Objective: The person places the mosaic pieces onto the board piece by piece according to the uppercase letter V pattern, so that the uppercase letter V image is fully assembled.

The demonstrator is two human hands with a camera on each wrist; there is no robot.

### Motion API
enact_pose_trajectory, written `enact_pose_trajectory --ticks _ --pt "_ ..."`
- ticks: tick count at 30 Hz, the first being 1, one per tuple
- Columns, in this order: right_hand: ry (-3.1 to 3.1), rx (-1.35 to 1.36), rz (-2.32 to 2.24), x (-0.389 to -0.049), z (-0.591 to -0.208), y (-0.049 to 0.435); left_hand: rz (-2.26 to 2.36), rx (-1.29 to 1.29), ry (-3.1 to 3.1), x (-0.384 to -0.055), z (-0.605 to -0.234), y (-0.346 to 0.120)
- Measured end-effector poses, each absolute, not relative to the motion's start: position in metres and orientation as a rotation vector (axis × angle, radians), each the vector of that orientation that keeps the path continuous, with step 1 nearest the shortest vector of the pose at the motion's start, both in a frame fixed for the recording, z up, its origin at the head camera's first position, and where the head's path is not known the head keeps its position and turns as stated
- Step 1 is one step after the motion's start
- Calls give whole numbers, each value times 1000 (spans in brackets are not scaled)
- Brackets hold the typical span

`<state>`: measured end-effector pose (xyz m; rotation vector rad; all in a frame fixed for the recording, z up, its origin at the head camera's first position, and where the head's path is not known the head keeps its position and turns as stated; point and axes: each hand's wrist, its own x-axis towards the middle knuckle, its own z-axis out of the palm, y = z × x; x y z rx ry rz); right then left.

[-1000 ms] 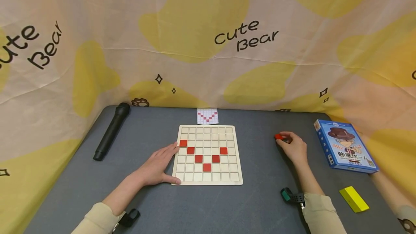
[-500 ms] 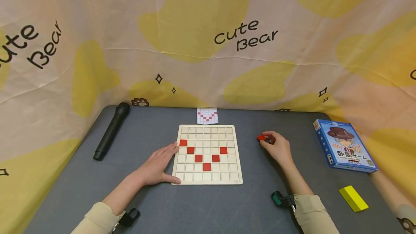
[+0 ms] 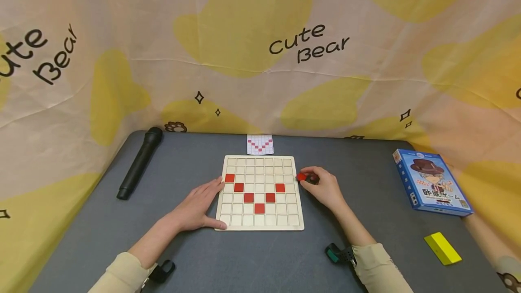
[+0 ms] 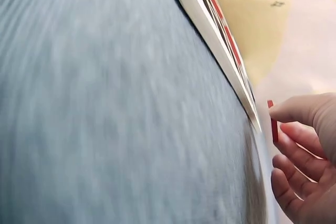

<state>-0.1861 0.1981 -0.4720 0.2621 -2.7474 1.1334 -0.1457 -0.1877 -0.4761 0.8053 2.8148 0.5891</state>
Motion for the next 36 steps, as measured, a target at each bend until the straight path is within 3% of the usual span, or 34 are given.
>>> enact_pose_trajectory --ticks 11,36 --pt "-2772 472 1162 -191 -470 179 594 800 2811 -146 -477 -187" --pt "-2771 693 1123 -200 -472 185 595 811 2820 -145 -476 -185"
